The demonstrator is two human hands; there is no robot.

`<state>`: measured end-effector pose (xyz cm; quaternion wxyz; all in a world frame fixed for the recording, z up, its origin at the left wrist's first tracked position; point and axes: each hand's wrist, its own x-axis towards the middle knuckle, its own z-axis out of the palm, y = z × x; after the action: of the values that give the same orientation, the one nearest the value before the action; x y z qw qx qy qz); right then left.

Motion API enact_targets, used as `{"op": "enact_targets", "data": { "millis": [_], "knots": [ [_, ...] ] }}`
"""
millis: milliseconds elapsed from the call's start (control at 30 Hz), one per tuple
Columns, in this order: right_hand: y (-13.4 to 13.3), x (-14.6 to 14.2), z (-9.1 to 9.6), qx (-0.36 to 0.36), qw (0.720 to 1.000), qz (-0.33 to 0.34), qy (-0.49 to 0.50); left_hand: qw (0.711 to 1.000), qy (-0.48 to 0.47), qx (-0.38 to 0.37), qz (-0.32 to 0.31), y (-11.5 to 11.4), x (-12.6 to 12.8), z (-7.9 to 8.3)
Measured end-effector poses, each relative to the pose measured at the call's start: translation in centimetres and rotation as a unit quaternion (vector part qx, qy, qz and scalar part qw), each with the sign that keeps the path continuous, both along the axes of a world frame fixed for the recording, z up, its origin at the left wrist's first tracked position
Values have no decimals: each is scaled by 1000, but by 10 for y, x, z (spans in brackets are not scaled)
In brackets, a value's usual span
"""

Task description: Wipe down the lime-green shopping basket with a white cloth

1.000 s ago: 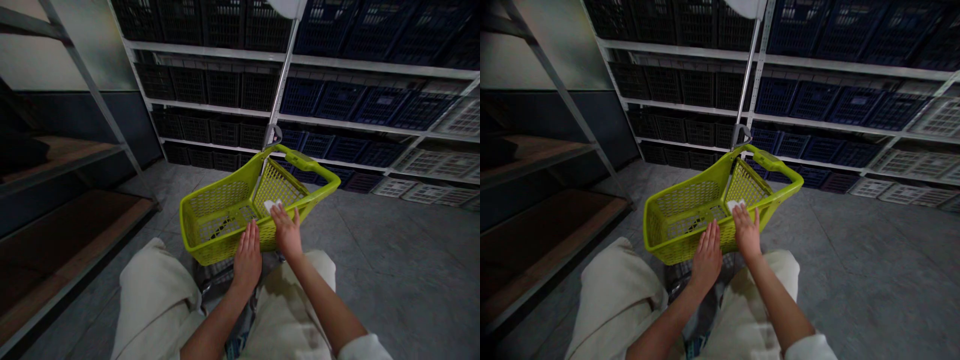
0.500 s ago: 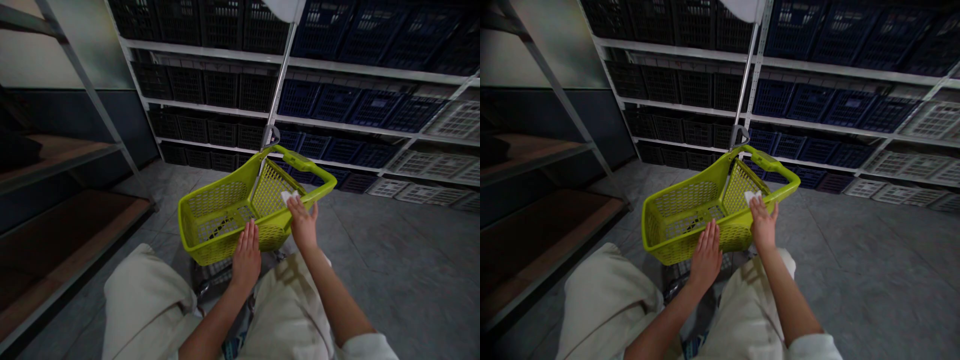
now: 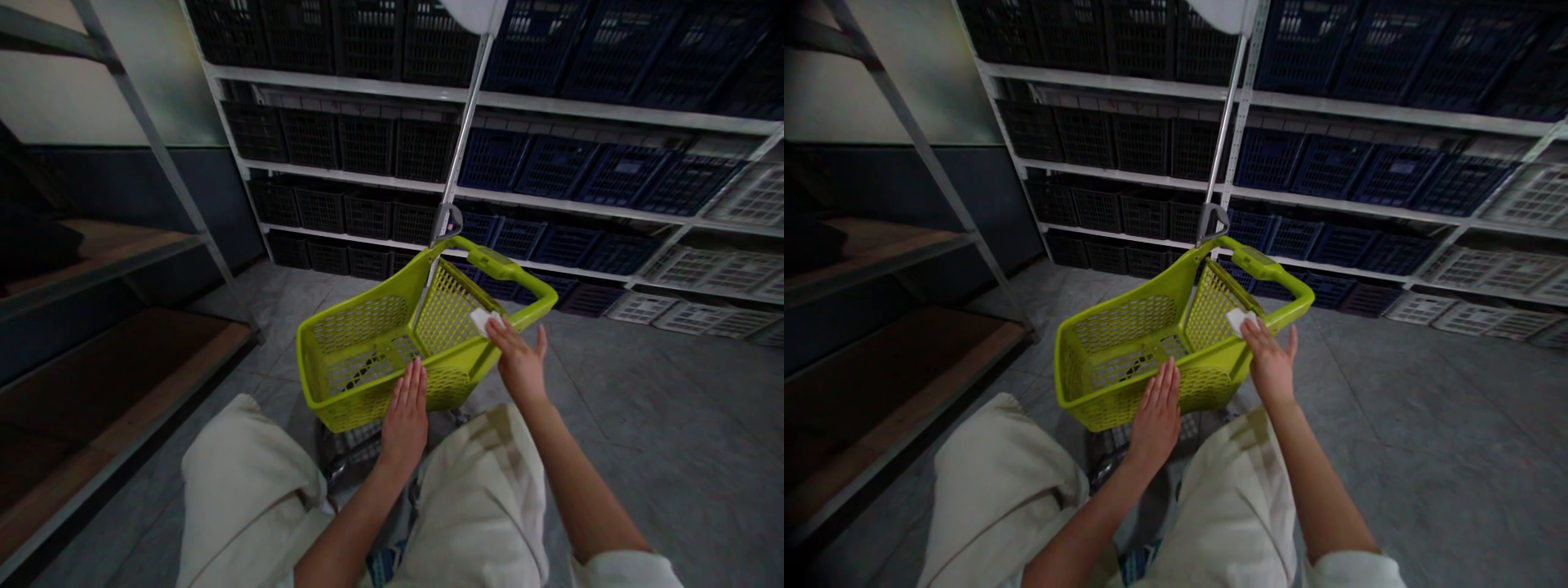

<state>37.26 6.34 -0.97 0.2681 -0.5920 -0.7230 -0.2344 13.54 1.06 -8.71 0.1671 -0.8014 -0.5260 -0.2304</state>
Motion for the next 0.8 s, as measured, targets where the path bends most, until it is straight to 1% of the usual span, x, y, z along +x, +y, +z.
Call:
{"op": "enact_targets", "data": {
  "millis": [33,67,133,267,300,333,367,400,467,567,600,633,667,700,767,800],
  "knots": [
    [3,3,1,16,999,-30,11,1000,4,0,-2,0,0,0],
    [4,0,0,27,998,-48,21,1000,5,0,-2,0,0,1],
    [1,-24,-10,27,998,-44,36,1000,2,-2,4,1,1,0],
    [-19,-96,-37,-17,997,57,47,1000,-10,-1,8,3,3,-7],
    [-24,-107,-40,-26,995,84,42,1000,-11,1,5,3,2,-9],
    [-27,-112,-41,-34,993,110,31,1000,-10,4,2,3,2,-10],
    [-28,-110,-40,-40,991,129,15,1000,-9,5,0,3,1,-11],
    [-27,-101,-35,-42,989,140,-2,1000,-7,5,-1,4,0,-12],
    [-20,-67,-21,-39,990,128,-33,1000,-7,2,-1,4,-1,-12],
    [-5,-7,3,-9,998,38,-39,1000,-17,-4,-6,3,-1,-9],
    [-2,6,8,5,999,12,-35,1000,-20,-5,-10,3,-1,-8],
    [0,13,10,18,999,-12,-26,1000,-22,-7,-13,2,0,-7],
    [1,13,9,27,999,-32,-12,1000,-23,-9,-15,2,0,-7],
    [-1,6,5,32,998,-45,4,1000,-22,-10,-13,2,1,-6],
    [-8,-24,-8,23,998,-48,36,1000,-21,-8,-4,2,3,-7],
    [-14,-44,-16,10,998,-36,48,1000,-22,-5,2,2,4,-8]
  ]
}}
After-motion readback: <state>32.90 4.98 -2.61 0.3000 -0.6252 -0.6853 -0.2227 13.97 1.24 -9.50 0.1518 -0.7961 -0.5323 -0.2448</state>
